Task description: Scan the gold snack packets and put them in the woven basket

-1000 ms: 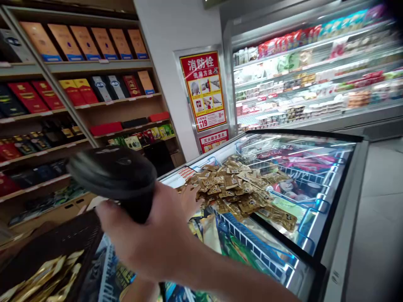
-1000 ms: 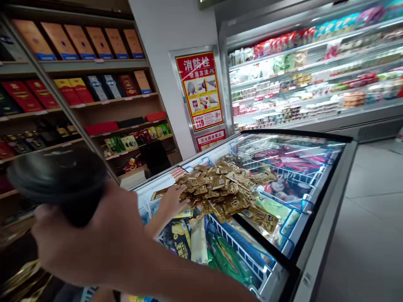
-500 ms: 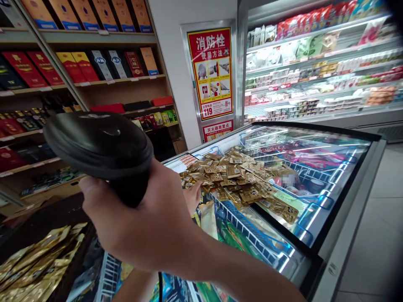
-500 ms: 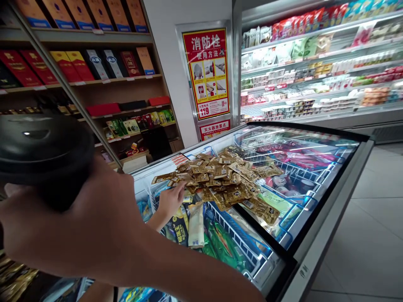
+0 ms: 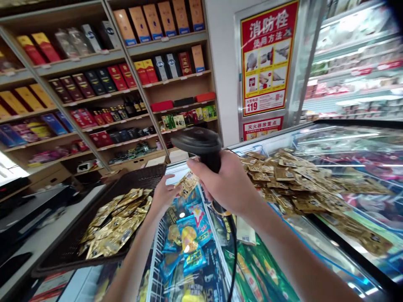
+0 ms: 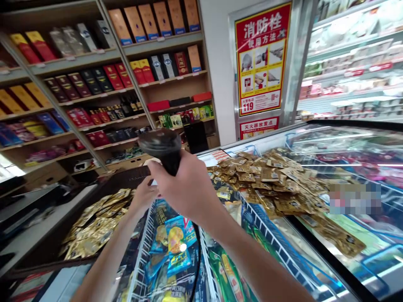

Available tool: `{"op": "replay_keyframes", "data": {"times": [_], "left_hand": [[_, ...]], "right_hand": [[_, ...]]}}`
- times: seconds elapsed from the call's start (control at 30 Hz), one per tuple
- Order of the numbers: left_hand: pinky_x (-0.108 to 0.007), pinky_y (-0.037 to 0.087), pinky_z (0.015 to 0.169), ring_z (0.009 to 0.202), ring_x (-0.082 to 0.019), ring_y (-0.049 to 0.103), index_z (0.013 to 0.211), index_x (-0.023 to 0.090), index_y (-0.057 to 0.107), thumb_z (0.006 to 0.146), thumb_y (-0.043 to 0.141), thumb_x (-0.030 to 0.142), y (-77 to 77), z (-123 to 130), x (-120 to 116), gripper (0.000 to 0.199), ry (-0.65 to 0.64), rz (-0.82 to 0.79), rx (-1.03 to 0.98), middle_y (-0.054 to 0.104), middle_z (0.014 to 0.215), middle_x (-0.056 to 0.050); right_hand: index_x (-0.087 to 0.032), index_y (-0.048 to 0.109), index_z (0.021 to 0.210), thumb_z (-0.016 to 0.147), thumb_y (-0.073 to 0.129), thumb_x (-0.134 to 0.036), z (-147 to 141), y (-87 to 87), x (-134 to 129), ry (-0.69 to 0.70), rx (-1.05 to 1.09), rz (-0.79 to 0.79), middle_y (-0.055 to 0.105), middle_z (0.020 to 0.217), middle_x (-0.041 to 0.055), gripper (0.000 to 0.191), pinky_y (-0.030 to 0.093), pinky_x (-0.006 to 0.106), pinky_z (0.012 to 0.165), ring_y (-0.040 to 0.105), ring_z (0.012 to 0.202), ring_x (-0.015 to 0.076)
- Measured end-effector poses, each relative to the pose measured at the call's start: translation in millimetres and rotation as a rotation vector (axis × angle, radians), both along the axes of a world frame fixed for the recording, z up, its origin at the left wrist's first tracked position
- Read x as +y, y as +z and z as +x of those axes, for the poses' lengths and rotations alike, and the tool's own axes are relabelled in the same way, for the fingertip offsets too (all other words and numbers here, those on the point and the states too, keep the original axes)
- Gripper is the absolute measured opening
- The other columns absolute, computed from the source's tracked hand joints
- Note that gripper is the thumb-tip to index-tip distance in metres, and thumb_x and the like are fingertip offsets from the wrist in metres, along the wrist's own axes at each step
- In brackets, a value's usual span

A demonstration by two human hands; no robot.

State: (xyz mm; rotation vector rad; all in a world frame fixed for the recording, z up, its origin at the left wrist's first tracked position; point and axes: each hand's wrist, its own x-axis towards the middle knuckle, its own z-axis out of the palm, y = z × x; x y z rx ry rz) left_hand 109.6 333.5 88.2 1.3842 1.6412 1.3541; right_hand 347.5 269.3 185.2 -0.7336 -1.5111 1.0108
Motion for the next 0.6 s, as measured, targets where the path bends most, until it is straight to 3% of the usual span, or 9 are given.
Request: {"op": "replay_keyframes", "data": {"times": [0.17, 0.27, 0.47, 0.6], "left_hand": [[-0.032, 0.057, 0.069, 0.066, -0.018, 0.068, 0.087, 0.014, 0.070, 0.046, 0.094, 0.049, 60.5, -38, -29, 0.059, 0.136, 0.122, -0.087, 0.074, 0.074, -0.005], [-0.030, 0.055, 0.068, 0.070, -0.019, 0.068, 0.082, 0.014, 0.074, 0.047, 0.094, 0.050, 83.4, -48, -49, 0.054, 0.208, 0.239, -0.088, 0.075, 0.076, -0.007], [-0.029, 0.055, 0.070, 0.074, -0.019, 0.069, 0.089, 0.013, 0.078, 0.051, 0.096, 0.051, 101.8, -48, -70, 0.056, 0.201, 0.287, -0.112, 0.077, 0.082, -0.008], [-0.029, 0.055, 0.073, 0.075, -0.018, 0.068, 0.079, 0.013, 0.079, 0.051, 0.097, 0.050, 110.0, -42, -75, 0.050, 0.244, 0.318, -0.118, 0.076, 0.078, -0.007]], "right_hand": [[-0.022, 0.058, 0.073, 0.092, 0.065, -0.048, -7, -5.4, -1, -0.029, -0.123, -0.002, 0.057, 0.055, -0.0020, 0.034, 0.037, 0.028, 0.047, 0.050, 0.045, 0.0133], [-0.023, 0.053, 0.066, 0.092, 0.064, -0.050, -8, -6.3, -5, -0.039, -0.148, -0.028, 0.052, 0.052, -0.0022, 0.040, 0.035, 0.029, 0.047, 0.048, 0.045, 0.0138], [-0.023, 0.050, 0.063, 0.093, 0.063, -0.052, -11, -10.2, -8, 0.024, -0.166, -0.060, 0.049, 0.049, -0.0026, 0.043, 0.038, 0.031, 0.047, 0.048, 0.044, 0.0145], [-0.021, 0.056, 0.072, 0.094, 0.063, -0.052, -16, -15.2, -10, 0.049, -0.167, -0.061, 0.051, 0.054, -0.0028, 0.038, 0.037, 0.030, 0.045, 0.049, 0.045, 0.0146]]}}
